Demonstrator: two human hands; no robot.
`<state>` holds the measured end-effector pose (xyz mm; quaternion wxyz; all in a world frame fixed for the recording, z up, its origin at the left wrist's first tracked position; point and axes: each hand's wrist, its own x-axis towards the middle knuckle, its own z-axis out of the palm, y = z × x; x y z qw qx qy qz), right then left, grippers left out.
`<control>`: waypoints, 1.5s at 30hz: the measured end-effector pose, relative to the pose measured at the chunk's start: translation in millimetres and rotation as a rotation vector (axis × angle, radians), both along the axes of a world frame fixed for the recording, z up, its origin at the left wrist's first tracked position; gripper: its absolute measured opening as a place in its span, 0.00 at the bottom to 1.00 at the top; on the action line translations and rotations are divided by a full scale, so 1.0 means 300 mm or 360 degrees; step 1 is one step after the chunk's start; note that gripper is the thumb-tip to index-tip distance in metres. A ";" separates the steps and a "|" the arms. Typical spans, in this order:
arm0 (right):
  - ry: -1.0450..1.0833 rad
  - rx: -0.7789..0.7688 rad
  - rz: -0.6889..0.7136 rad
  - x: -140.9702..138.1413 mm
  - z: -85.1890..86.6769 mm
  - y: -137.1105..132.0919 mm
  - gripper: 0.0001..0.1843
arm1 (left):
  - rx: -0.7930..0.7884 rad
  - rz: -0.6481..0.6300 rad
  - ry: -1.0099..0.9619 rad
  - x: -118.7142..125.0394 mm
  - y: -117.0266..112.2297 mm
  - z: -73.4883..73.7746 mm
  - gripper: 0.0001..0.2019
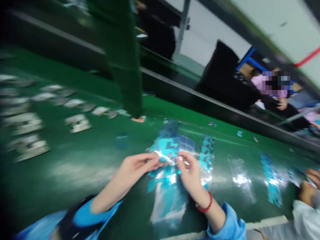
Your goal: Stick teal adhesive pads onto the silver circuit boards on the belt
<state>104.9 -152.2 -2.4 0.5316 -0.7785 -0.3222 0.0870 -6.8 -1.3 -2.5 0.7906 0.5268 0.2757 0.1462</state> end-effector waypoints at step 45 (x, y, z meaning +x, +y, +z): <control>-0.1837 0.0022 -0.0015 -0.083 0.063 -0.033 0.17 | 0.0378 0.0033 -0.0132 -0.007 -0.086 0.113 0.08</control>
